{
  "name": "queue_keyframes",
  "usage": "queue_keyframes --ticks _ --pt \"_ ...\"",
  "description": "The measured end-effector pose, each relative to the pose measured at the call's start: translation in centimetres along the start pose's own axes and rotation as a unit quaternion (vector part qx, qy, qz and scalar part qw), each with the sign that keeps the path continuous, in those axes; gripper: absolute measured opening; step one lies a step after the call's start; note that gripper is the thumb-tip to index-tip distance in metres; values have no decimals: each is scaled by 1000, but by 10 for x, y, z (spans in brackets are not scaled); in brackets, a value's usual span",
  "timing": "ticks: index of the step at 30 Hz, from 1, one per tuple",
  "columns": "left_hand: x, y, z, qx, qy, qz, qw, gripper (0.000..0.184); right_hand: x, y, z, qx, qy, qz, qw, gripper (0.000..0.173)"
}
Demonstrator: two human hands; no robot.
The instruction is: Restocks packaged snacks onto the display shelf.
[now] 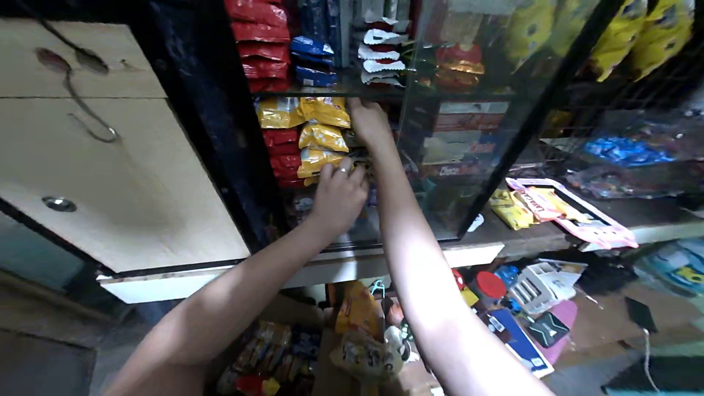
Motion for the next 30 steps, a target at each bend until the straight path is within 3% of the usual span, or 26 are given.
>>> queue_keyframes --ticks 6,11,14,18,21,30 --pt "18 1 1 28 0 -12 1000 16 5 4 2 12 -4 3 1000 49" --pt "14 6 14 42 52 14 998 14 5 4 2 24 -5 -10 1000 48" --pt "2 9 20 31 -12 3 999 18 2 5 2 48 -8 1 999 50" --pt "-15 22 23 23 -161 -70 984 40 -2 5 3 36 -12 -16 999 55" --pt "-27 30 34 -13 -168 -104 980 60 -2 5 4 37 -6 -16 999 57" --pt "-22 23 53 -147 -200 -183 951 92 -3 5 6 1 0 -17 1000 58"
Point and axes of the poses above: each hand's wrist, its own x-axis towards the middle knuckle, its own z-axis out of the palm, y = z × x, the point moved 6 cm from there along x, towards the middle knuckle, and after that the axes turned 4 degrees about -z, right-handed, at the moved point
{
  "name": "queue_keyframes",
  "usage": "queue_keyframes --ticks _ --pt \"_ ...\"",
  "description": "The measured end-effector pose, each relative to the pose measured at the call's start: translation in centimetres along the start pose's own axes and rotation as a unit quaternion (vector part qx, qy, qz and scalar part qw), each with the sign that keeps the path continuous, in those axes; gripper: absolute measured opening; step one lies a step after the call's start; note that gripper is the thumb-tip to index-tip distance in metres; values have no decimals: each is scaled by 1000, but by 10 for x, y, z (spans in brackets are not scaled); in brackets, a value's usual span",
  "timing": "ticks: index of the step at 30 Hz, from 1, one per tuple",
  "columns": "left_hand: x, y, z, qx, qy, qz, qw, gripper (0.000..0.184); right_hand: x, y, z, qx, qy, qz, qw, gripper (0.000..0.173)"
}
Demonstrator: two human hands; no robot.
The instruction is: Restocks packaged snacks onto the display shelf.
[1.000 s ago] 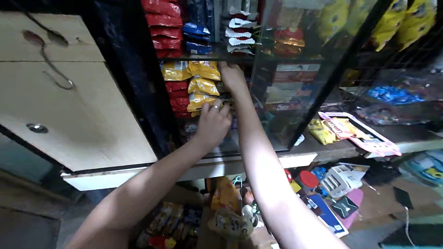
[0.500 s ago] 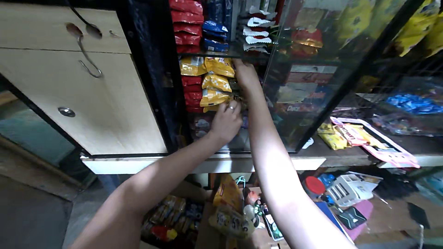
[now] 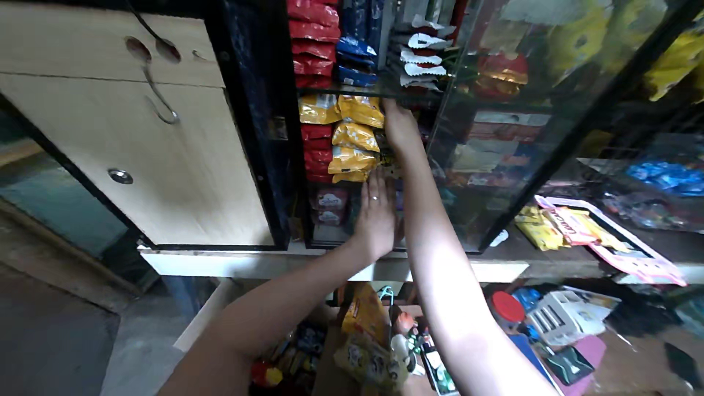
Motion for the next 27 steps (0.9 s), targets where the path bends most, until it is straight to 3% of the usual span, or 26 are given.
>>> queue_keyframes --ticks 2,5,7,11,15,22,27 --pt "1 3 2 -29 -43 -25 998 101 -2 1 -2 -7 2 0 1000 57" --pt "-4 6 -4 -54 -64 -42 996 99 -9 0 0 0 9 0 1000 60" --pt "-6 5 -10 -51 -49 -43 997 92 -10 3 3 7 22 9 1000 63" --pt "-5 8 -20 -37 -95 -38 994 79 -10 6 3 -4 32 15 999 62" --pt "-9 9 -22 -36 -60 -28 997 78 -12 2 1 -11 29 -4 999 60" --pt "-2 9 -16 -15 -125 -70 990 72 -16 5 -2 12 55 -32 998 62" --pt "-4 10 -16 -20 -103 -54 993 76 -45 -6 -8 10 88 -43 995 73"
Point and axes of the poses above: each hand's wrist, its own x-axis towards the middle knuckle, its own z-axis out of the palm, y = z × x, the point moved 6 cm from there along x, towards the middle knuckle, and after that the axes turned 4 degrees about -z, right-handed, at the moved point
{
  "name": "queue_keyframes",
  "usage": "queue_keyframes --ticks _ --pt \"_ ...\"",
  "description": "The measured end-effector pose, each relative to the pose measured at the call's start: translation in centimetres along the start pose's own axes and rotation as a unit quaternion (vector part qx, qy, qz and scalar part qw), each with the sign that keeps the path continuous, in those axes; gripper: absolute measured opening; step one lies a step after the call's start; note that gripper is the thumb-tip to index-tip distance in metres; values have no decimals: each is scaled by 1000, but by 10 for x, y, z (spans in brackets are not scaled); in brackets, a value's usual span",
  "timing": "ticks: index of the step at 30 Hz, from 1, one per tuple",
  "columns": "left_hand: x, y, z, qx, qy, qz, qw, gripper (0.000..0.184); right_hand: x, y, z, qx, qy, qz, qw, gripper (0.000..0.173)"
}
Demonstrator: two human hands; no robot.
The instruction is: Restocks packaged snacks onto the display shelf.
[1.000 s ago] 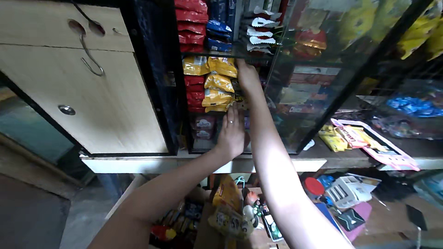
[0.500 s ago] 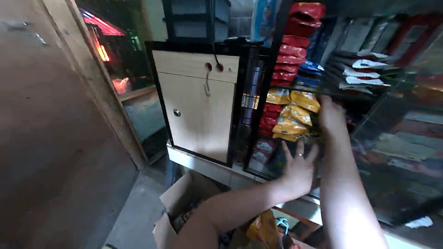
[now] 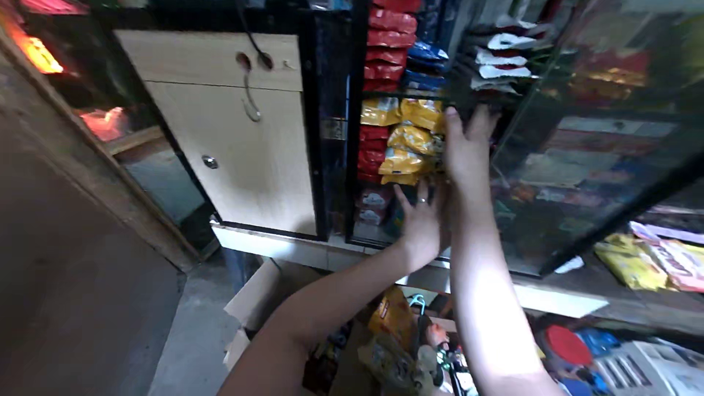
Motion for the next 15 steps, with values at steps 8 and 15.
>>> queue_keyframes --ticks 8,15 --pt "1 1 2 13 146 38 988 67 -62 -9 -55 107 -36 -182 977 58" --pt "11 -7 -2 70 153 38 985 70 -92 29 -136 143 -50 -212 965 49"
Point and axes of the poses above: each hand's wrist, its own x-axis towards the middle knuckle, its own z-axis out of the palm, y = z × x, the point moved 6 cm from there along x, towards the middle knuckle, and after that the axes turned 4 degrees about -z, right-handed, at the moved point
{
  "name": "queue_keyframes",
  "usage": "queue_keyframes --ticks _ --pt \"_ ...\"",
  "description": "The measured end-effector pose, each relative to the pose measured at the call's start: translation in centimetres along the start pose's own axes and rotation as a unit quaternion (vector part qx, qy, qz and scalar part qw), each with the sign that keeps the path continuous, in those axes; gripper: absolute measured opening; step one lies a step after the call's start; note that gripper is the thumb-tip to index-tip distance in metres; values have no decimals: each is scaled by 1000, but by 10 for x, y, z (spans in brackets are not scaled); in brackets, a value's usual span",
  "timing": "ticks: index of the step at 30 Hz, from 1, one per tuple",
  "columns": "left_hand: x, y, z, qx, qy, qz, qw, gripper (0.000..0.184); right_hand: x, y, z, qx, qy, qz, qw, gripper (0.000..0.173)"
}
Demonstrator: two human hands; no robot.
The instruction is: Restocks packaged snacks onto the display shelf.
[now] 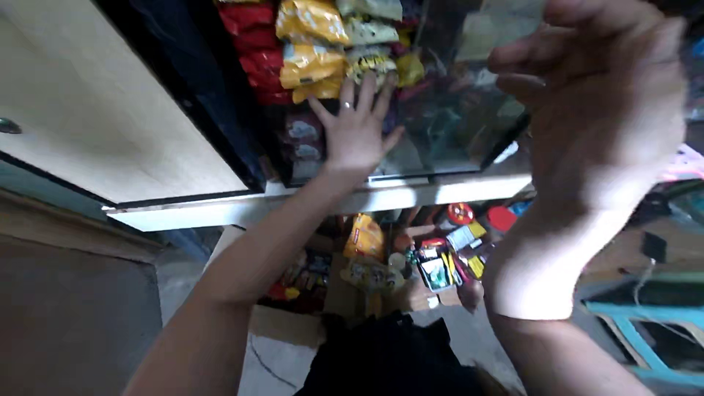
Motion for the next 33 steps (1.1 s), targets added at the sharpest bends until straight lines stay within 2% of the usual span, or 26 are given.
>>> queue_keyframes --ticks 3,5,6,8,10,13,15,17,19,21,23,25,28,30,31,33 --pt "-5 -3 4 9 12 10 1000 71 -38 10 -13 12 -51 16 999 52" --pt "-10 -6 5 -8 25 18 999 71 -66 26 -12 5 -106 56 993 55" --pt "-12 -6 6 -20 36 21 999 70 -81 36 -8 -1 -129 81 988 52" --pt "-14 -8 8 -30 73 27 997 71 -110 59 7 -7 -165 145 975 36" --pt "-13 -10 12 -32 97 28 994 71 -146 88 30 17 -204 235 950 28" --pt "-12 -12 14 -53 138 42 988 69 -210 142 79 46 -290 383 876 26" --pt "-16 -16 11 -89 139 57 985 64 -259 175 118 33 -380 471 796 30" --pt "-26 -21 8 -125 155 89 976 58 -313 200 157 14 -454 528 718 34" --pt "-50 -26 10 -159 203 145 955 46 -368 216 186 -18 -512 570 642 42" --pt "-82 -32 24 -177 198 168 949 36 -415 233 202 -64 -534 584 608 51" --pt "-122 -44 57 -195 138 136 962 30 -454 254 209 -116 -501 589 624 58" --pt "-165 -61 98 -210 56 71 974 27 -477 274 208 -143 -424 604 659 67" --pt "-220 -84 140 -244 -85 -23 966 31 -473 287 202 -133 -276 620 722 54" --pt "-253 -95 157 -265 -160 -83 947 30 -452 278 193 -107 -200 589 776 44" --pt "-267 -100 164 -275 -195 -111 935 30 -451 277 192 -106 -210 580 780 44" --pt "-289 -108 175 -300 -259 -162 904 29 -466 286 198 -135 -296 592 737 47"
Point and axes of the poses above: each hand's wrist, its own x-axis towards the middle knuckle, its own z-axis out of the palm, y = z × x, the point moved 6 cm from there along x, towards the middle knuckle, and after that the axes turned 4 degrees about -z, right-handed, at the moved point
